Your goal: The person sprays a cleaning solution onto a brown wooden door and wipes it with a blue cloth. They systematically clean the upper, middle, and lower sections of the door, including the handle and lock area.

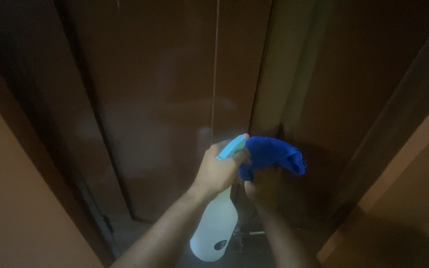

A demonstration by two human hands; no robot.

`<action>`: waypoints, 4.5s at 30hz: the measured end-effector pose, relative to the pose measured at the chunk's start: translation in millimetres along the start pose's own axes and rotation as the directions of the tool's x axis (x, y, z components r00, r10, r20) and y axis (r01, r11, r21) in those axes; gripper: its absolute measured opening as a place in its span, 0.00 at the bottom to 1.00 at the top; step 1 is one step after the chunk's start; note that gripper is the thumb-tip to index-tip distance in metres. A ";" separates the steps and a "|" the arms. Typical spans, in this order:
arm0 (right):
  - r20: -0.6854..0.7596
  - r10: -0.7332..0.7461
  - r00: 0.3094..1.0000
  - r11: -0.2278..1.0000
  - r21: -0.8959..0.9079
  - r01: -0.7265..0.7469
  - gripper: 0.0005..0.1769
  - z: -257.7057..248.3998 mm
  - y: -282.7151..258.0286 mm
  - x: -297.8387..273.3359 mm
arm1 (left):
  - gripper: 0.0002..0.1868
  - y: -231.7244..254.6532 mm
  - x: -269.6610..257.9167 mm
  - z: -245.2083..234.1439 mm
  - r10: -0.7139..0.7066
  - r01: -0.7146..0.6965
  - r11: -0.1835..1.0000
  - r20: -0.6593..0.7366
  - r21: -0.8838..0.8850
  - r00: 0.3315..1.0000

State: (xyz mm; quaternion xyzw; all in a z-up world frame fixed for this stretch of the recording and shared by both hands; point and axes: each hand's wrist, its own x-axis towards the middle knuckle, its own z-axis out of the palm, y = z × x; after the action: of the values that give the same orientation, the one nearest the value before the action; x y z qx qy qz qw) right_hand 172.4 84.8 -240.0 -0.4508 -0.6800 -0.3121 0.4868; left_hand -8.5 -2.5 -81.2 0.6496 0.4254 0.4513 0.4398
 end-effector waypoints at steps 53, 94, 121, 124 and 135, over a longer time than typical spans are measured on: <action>0.112 0.040 0.993 0.994 -0.104 -0.028 0.22 -21.2 9.5 43.8 | 0.15 -7.6 -12.1 -6.6 0.037 -0.040 0.995 -0.034 -0.093 0.999; 0.213 0.026 0.977 0.994 -0.112 -0.002 0.22 0.7 15.4 -66.0 | 0.15 -41.5 -11.0 -6.8 -0.182 0.185 0.981 0.053 -0.056 0.982; 0.174 0.148 0.974 0.988 0.026 -0.154 0.20 -17.0 -12.2 -1.6 | 0.13 -83.0 -11.7 1.1 -0.014 -0.026 0.961 -0.141 -0.277 0.990; 0.117 0.132 0.984 0.987 0.077 -0.141 0.18 -18.6 -22.5 -8.8 | 0.12 -90.3 -14.3 4.4 -0.040 -0.008 0.951 -0.150 -0.308 0.988; 0.273 0.254 0.928 0.953 0.091 -0.288 0.20 -18.1 -24.9 -57.4 | 0.11 -109.3 -23.5 11.3 -0.087 0.062 0.980 -0.128 -0.187 0.988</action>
State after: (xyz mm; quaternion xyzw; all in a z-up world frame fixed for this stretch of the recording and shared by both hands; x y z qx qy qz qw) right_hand 163.3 41.4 -287.8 -0.5447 -0.6873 -0.1355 0.4610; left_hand -20.1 0.6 -192.9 0.5579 0.4350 0.5148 0.4842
